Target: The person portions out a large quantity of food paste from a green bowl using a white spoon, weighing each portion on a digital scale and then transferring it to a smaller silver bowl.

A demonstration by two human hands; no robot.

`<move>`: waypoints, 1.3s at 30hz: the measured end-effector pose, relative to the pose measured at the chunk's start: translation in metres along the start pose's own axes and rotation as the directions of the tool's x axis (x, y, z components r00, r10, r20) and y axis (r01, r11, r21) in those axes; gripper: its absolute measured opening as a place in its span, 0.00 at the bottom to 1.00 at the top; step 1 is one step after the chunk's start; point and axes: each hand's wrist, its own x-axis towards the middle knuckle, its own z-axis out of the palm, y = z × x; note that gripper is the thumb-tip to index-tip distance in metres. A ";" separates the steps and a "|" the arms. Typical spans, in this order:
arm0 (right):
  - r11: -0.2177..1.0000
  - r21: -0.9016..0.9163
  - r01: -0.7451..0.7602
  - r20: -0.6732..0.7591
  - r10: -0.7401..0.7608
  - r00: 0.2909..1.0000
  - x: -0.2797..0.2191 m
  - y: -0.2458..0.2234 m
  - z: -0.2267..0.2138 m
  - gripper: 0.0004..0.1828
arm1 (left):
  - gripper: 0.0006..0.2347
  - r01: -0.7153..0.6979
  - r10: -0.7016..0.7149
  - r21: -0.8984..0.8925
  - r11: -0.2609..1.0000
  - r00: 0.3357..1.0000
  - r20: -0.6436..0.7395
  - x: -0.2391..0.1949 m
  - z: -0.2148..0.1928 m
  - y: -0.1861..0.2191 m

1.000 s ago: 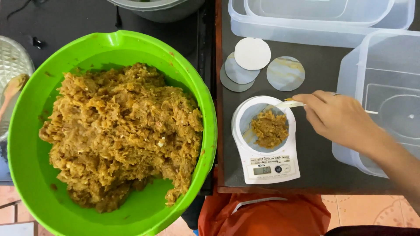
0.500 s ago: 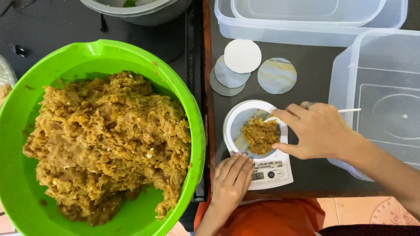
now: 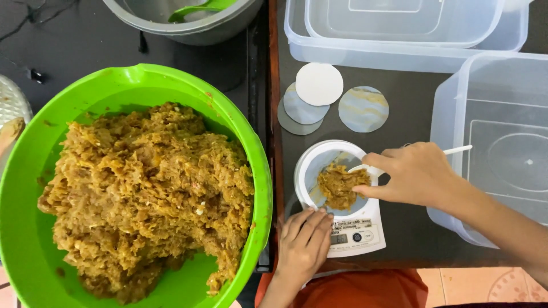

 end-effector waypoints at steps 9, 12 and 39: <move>0.908 0.124 -0.399 0.448 0.308 0.839 0.026 0.000 -0.037 0.20 | 0.10 -0.001 0.001 0.104 0.995 1.000 0.003 0.004 -0.002 0.001; 0.888 0.188 -0.420 0.496 0.283 0.821 0.026 -0.002 -0.037 0.18 | 0.10 -0.002 0.002 0.097 0.995 1.000 0.006 0.002 -0.001 -0.001; 0.695 0.464 -0.550 0.613 0.197 0.765 0.038 0.001 -0.060 0.18 | 0.11 -0.006 0.006 0.052 0.999 1.000 -0.005 0.000 0.000 -0.001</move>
